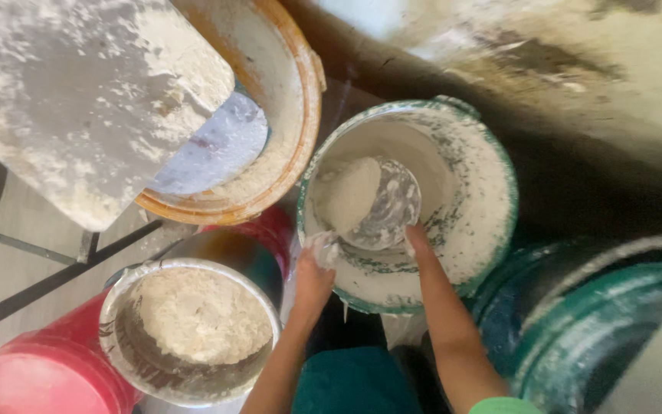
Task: The person mixes a liquid in a bucket by hand, then scoops flour from a green bucket into a metal bowl and adds it to the liquid. The person continues to mix the flour and liquid together by hand.
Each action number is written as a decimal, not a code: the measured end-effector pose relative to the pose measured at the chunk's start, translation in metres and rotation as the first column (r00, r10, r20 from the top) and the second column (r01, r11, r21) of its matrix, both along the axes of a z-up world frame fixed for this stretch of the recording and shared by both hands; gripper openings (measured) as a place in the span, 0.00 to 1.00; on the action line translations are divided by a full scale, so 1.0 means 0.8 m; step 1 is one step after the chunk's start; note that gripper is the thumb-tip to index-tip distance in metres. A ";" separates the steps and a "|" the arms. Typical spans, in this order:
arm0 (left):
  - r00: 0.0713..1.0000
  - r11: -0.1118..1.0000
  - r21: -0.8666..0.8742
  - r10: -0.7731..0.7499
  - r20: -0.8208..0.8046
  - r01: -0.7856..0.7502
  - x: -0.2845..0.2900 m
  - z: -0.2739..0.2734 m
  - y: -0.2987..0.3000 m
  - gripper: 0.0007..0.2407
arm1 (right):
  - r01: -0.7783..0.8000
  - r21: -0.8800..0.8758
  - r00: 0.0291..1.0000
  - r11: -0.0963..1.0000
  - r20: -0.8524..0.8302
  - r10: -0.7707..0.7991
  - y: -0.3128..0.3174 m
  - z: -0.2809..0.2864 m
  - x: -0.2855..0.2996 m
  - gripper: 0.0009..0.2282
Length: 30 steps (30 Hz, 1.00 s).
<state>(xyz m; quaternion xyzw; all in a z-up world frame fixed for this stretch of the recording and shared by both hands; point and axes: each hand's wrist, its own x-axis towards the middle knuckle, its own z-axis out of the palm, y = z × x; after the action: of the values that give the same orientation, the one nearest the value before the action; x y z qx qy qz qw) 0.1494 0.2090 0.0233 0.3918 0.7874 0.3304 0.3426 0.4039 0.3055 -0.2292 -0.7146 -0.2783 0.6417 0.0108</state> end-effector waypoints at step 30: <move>0.874 0.943 -0.075 0.269 -0.405 -0.325 -0.102 0.173 -0.328 0.11 | 0.454 0.355 0.746 0.817 -0.653 -0.131 0.072 0.393 -0.010 0.21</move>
<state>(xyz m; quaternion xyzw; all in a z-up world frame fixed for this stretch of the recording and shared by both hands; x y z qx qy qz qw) 0.0676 -0.0538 0.1618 0.2986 0.9117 0.2383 0.1511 0.3957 0.3632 0.0855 -0.4817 -0.2941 0.7305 0.3845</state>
